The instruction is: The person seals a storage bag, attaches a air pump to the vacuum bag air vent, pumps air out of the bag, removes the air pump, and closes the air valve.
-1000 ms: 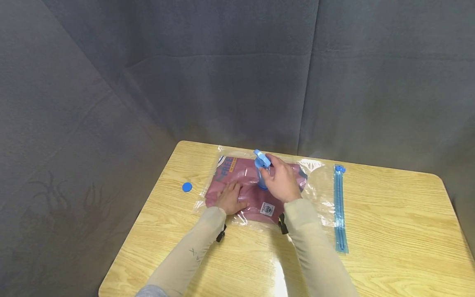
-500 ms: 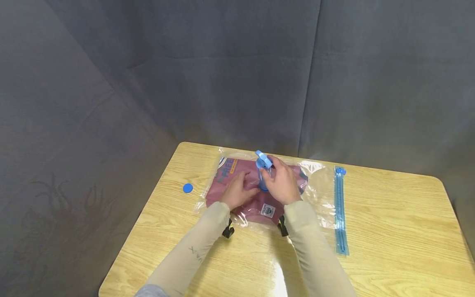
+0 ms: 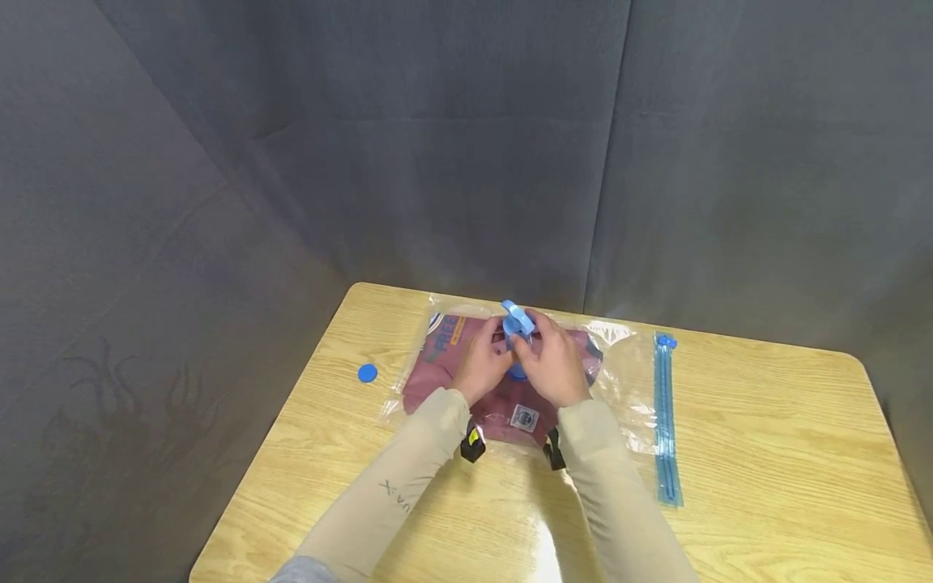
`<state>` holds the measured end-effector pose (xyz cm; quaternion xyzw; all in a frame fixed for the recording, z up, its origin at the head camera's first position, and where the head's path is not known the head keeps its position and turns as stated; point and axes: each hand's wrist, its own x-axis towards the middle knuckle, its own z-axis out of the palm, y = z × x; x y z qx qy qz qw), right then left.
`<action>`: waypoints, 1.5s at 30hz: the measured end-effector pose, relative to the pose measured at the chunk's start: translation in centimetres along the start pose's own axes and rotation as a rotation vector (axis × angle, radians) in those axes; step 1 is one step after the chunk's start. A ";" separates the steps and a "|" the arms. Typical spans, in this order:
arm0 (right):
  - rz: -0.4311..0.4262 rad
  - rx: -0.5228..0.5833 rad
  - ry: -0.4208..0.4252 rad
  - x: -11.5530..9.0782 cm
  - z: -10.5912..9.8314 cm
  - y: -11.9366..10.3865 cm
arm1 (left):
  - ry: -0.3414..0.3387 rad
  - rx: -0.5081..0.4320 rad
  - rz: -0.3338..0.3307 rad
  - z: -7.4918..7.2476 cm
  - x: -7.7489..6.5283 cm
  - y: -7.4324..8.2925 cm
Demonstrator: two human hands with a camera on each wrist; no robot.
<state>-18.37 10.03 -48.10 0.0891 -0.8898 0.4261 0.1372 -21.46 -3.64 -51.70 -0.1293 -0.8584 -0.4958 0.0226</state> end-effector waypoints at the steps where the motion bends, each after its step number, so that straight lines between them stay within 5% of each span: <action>1: 0.003 -0.003 -0.004 0.0 0.0 0.0 | -0.003 -0.007 0.005 0.0 0.0 -0.1; 11: 0.061 -0.017 0.003 0.2 -0.7 -0.8 | 0.014 0.072 0.075 0.3 -0.1 -1.0; 18: -0.053 -0.073 0.167 0.4 -1.0 -1.7 | 0.023 0.134 0.132 0.5 0.0 -1.2; 30: -0.175 -0.172 0.247 0.8 -2.3 -3.6 | 0.021 0.140 0.150 0.3 0.1 -1.1; 45: -0.442 -0.024 0.493 2.5 -8.1 -11.7 | -0.001 0.161 0.097 0.1 0.0 -0.5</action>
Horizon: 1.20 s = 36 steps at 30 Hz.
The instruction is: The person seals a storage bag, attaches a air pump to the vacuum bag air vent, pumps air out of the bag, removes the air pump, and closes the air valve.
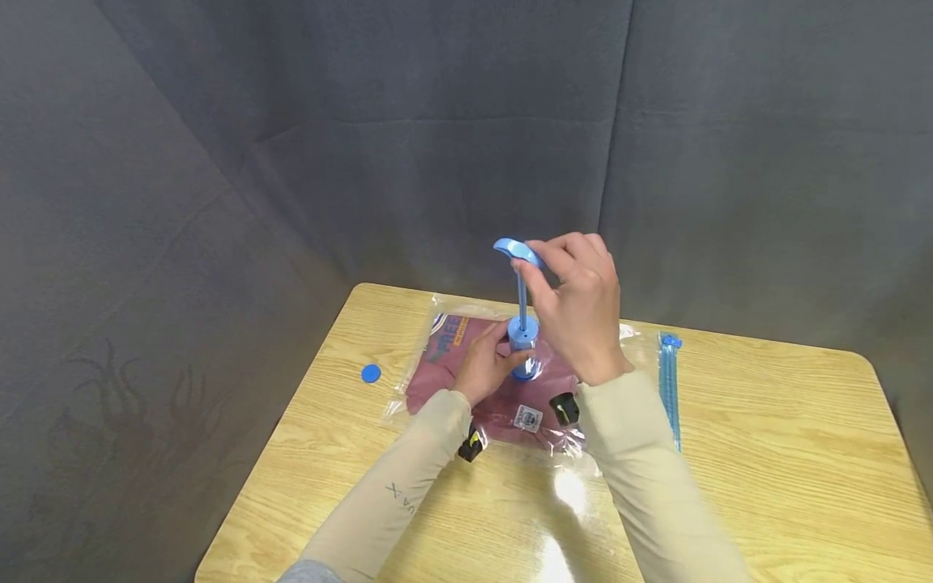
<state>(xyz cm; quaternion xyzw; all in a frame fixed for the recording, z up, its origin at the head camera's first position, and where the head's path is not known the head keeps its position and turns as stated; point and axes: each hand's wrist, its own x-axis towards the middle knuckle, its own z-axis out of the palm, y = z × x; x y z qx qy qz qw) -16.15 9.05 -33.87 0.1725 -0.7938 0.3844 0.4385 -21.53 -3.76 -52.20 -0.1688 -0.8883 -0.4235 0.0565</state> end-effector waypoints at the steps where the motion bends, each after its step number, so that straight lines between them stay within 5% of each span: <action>1: -0.009 0.002 0.005 0.2 -0.1 -0.2 | -0.002 0.003 -0.004 0.0 0.0 0.0; 19: 0.159 0.016 -0.064 0.1 -0.9 0.2 | -0.026 0.028 -0.002 -0.2 0.0 0.6; 26: 0.193 -0.034 -0.219 -1.4 0.0 1.2 | -0.039 0.017 -0.010 -0.3 -0.2 0.6; 36: 0.378 -0.119 -0.449 -4.8 1.8 3.8 | -0.036 0.013 0.001 -0.4 -0.1 0.3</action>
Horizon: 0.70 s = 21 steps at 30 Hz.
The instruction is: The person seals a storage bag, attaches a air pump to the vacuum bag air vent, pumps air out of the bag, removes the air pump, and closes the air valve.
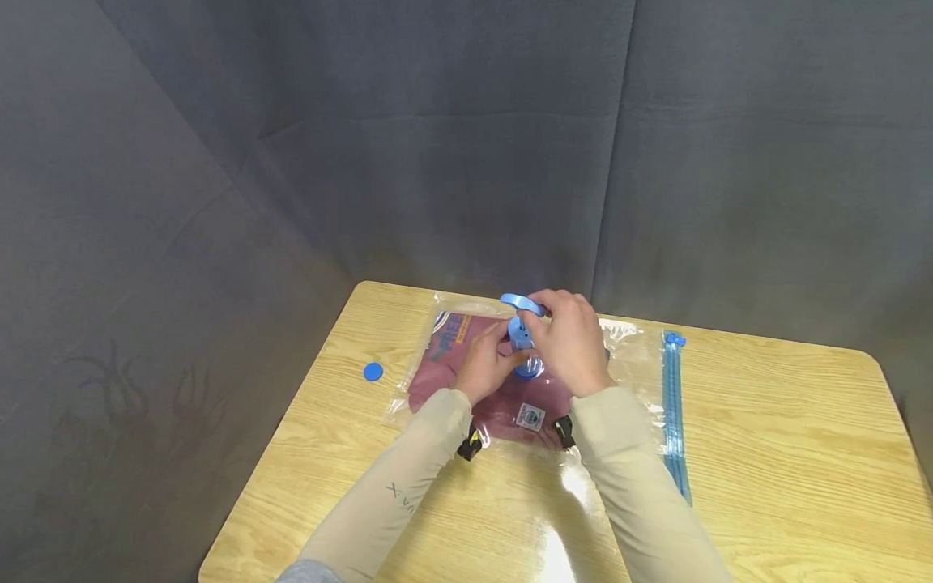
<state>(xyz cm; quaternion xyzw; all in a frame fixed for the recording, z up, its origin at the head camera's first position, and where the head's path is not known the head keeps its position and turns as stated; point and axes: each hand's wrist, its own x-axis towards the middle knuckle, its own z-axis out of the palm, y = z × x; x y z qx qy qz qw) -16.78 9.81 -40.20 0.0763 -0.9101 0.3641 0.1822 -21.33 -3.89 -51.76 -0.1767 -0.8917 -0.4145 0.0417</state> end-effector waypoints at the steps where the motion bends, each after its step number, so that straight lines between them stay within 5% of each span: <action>1: 0.007 0.000 -0.005 -0.1 0.2 0.2 | 0.000 0.000 -0.001 0.0 0.0 0.0; 12: 0.057 -0.015 -0.041 -0.9 2.5 2.7 | 0.012 0.043 0.031 0.2 0.0 0.0; 21: 0.061 -0.022 -0.053 -0.9 2.7 2.6 | 0.010 0.061 0.035 0.0 -0.1 -0.1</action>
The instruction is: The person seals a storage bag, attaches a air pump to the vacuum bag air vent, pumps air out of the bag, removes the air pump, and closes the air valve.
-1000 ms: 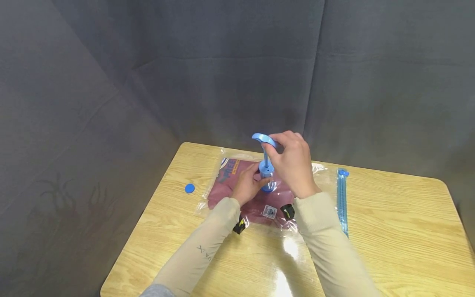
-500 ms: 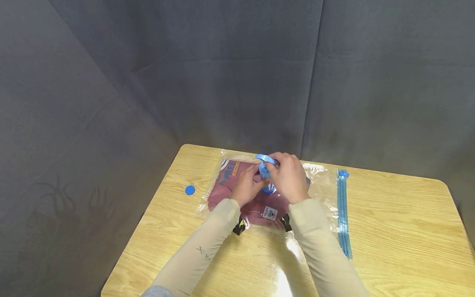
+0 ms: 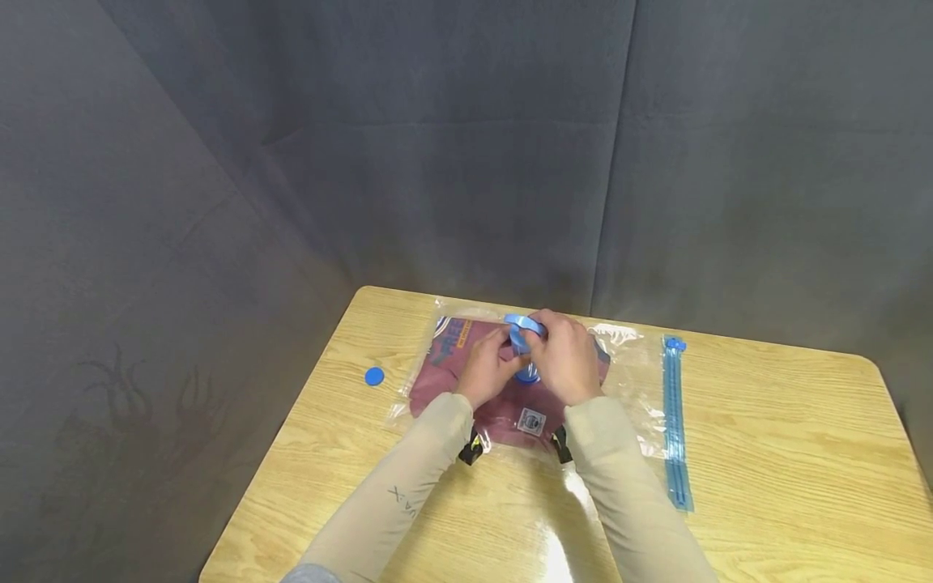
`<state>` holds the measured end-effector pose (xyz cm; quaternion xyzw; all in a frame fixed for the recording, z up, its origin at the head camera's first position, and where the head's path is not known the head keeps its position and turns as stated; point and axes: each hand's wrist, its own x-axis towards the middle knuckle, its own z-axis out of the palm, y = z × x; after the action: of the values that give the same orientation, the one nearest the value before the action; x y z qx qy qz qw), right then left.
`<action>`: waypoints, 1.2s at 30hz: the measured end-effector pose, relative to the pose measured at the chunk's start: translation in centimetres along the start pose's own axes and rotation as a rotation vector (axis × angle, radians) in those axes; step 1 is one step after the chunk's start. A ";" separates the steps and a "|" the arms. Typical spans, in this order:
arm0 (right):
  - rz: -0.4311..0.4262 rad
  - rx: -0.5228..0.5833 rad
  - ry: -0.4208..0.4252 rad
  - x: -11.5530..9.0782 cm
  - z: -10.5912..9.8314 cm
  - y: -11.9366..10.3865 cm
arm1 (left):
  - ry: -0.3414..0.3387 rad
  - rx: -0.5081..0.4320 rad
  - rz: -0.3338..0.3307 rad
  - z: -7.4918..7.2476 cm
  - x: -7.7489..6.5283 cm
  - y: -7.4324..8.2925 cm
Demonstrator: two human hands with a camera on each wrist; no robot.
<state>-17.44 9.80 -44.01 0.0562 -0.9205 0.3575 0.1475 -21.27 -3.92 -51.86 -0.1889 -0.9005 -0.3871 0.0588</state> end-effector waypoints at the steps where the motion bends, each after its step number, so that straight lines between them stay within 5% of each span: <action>1: 0.003 -0.002 -0.001 0.0 0.0 -0.1 | -0.002 0.004 -0.003 0.0 0.0 0.0; 12: -0.061 -0.044 0.054 0.1 -1.0 -0.7 | 0.018 -0.002 0.006 0.2 -0.1 0.2; 25: -0.400 0.167 0.473 1.2 -6.2 -7.2 | 0.018 -0.061 -0.004 0.1 0.2 0.1; 36: -0.360 0.192 0.462 0.7 -7.0 -8.2 | 0.007 -0.056 -0.034 0.1 0.2 0.2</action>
<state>-14.83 8.50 -33.62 0.1493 -0.7999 0.4140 0.4081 -21.34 -3.64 -51.77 -0.1741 -0.8923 -0.4136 0.0499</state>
